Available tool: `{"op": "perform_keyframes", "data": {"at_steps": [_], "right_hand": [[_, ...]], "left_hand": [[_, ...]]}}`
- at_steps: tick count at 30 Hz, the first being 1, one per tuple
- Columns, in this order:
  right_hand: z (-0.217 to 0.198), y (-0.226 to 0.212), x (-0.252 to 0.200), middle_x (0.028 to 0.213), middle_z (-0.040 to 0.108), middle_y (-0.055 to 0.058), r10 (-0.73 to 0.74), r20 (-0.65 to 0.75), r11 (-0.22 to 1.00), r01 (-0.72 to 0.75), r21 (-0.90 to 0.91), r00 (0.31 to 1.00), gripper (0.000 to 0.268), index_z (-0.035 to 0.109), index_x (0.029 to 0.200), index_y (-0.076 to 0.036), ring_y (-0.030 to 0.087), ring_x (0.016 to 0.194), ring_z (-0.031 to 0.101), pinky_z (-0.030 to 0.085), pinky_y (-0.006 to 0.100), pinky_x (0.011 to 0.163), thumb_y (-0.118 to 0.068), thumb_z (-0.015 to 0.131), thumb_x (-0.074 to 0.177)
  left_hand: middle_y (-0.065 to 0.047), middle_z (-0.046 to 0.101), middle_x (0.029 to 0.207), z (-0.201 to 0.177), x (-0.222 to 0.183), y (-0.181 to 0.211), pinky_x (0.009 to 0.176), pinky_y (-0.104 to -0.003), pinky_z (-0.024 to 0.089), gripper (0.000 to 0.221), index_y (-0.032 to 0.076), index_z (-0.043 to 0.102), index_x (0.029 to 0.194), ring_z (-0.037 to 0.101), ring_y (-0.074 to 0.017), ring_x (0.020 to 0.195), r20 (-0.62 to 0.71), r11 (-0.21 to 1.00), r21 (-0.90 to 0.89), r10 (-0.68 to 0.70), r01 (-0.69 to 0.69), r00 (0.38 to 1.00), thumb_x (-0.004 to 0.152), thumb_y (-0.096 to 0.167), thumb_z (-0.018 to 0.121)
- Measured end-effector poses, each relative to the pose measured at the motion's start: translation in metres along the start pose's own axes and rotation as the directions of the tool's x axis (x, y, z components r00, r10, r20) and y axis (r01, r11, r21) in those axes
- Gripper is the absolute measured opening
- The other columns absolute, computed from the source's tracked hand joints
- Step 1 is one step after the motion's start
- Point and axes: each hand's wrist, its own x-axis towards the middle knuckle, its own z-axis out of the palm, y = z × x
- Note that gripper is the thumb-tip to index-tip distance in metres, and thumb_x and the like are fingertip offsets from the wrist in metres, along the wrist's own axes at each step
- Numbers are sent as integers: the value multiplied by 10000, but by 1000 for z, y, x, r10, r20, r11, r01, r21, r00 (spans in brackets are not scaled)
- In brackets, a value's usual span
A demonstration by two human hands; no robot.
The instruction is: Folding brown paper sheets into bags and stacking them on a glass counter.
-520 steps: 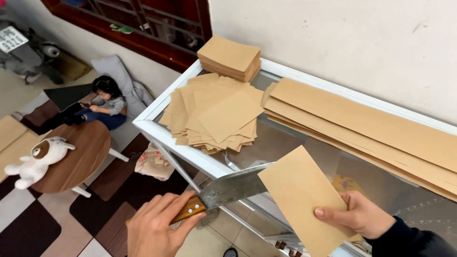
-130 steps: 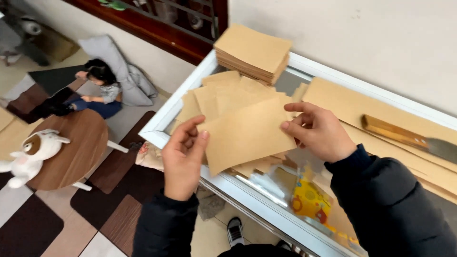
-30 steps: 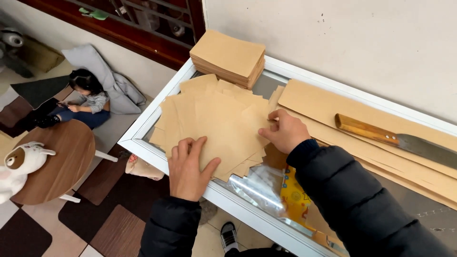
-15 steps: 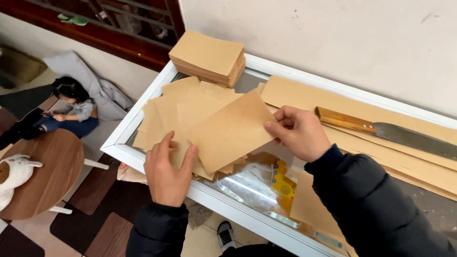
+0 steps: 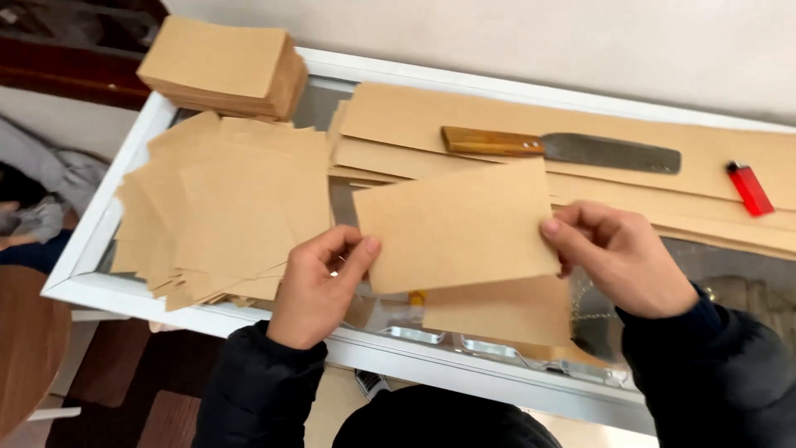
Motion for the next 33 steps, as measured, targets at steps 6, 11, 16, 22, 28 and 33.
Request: {"op": "perform_keyframes", "data": {"at_steps": [6,11,16,22,28,33], "right_hand": [[-31,67,-56,650,736,169,278,32,959,-280,44,960,271,790,868,52,229,593,667,560,360,619,-145,835,1049],[-18,91,-67,590,728,126,458,-36,870,-456,-187,888,309,811,837,-10,205,469,559,488,359,508,-243,880,1028],[-4,87,-62,595,790,244,536,-95,835,-543,-86,839,258,840,828,98,307,466,724,592,382,464,-126,892,943],[-2,77,-60,604,807,240,569,-99,811,-577,-98,816,279,836,813,100,309,478,748,617,390,460,-144,901,930],[0,71,-58,603,803,227,584,-115,795,-595,-118,803,294,826,799,97,300,480,751,638,382,466,-160,876,933],[-1,72,-56,592,804,221,588,-121,789,-600,-136,800,305,826,785,88,294,469,751,639,379,459,-175,872,933]], "left_hand": [[46,752,753,53,-1,-22,661,-259,521,231,94,839,871,592,-69,682,113,984,159,-95,76,989,979,289,896],[58,567,654,69,-10,-42,654,-286,444,374,133,702,743,484,-106,654,178,938,327,-177,111,968,977,319,927],[-101,733,587,70,-4,-46,567,-345,526,211,60,858,830,648,-214,568,169,935,333,-187,122,968,920,243,916],[-98,746,602,72,-2,-46,599,-360,545,237,73,860,840,686,-246,582,158,907,397,-215,137,964,926,289,909],[-92,733,588,76,-1,-45,645,-410,568,231,96,860,833,737,-330,623,146,879,459,-222,133,964,913,310,898],[-74,735,580,78,-1,-41,658,-424,573,227,124,858,824,752,-354,642,143,855,503,-223,123,964,914,330,891]]}}
